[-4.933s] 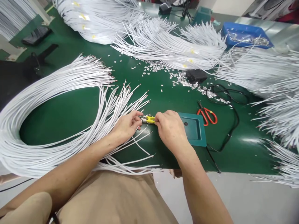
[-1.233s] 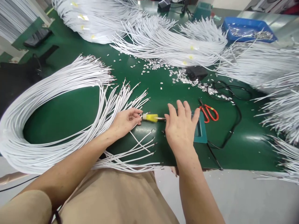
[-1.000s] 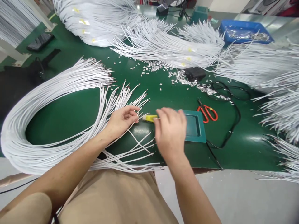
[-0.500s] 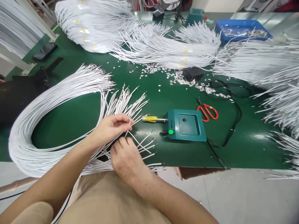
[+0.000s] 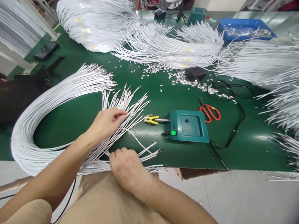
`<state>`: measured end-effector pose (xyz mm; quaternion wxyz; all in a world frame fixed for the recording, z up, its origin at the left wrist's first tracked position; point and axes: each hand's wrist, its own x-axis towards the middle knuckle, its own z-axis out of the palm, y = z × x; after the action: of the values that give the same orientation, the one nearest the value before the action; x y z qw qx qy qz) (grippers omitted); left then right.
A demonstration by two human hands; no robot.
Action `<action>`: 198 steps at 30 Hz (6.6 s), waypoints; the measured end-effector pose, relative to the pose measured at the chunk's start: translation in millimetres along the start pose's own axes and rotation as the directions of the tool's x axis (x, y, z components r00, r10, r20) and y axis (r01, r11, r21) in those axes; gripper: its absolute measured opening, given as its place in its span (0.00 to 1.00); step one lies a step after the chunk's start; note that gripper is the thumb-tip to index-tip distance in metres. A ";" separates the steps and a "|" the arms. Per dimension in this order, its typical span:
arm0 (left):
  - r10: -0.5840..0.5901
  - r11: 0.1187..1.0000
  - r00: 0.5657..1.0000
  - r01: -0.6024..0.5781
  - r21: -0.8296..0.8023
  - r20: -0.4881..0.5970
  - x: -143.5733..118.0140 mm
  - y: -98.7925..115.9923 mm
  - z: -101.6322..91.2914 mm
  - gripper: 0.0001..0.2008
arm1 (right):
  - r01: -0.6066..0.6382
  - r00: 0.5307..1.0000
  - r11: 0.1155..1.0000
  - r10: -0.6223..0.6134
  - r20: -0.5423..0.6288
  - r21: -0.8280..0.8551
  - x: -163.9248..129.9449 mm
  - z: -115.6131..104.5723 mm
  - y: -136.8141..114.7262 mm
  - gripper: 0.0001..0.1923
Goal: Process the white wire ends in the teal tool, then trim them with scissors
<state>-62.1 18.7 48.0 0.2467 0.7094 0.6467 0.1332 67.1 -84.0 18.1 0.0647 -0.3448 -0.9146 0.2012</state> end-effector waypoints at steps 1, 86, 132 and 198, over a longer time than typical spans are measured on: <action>0.018 0.997 1.000 -0.019 0.071 0.005 3.0 3.7 4.1 0.16 | 0.000 1.000 1.000 0.000 -0.001 -0.001 0.2 0.7 0.3 0.04; -0.104 0.600 0.969 0.240 -0.763 0.223 7.7 24.7 55.8 0.18 | -0.653 0.688 0.732 0.464 -0.559 -0.196 -34.9 -69.9 125.9 0.17; 0.112 0.872 0.989 -0.051 -0.487 0.096 -17.0 19.8 19.0 0.24 | -0.184 0.718 0.642 0.605 -0.344 0.745 8.4 -49.6 79.7 0.05; 0.140 0.811 0.968 0.010 -0.585 0.211 -8.5 16.2 27.3 0.13 | 0.027 0.923 0.997 -0.052 -0.380 -0.073 -1.4 -20.6 20.7 0.11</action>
<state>-35.5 4.8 34.5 0.5242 0.6326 0.5150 0.2447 85.9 -64.2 28.3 0.2341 -0.3608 -0.8974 0.0986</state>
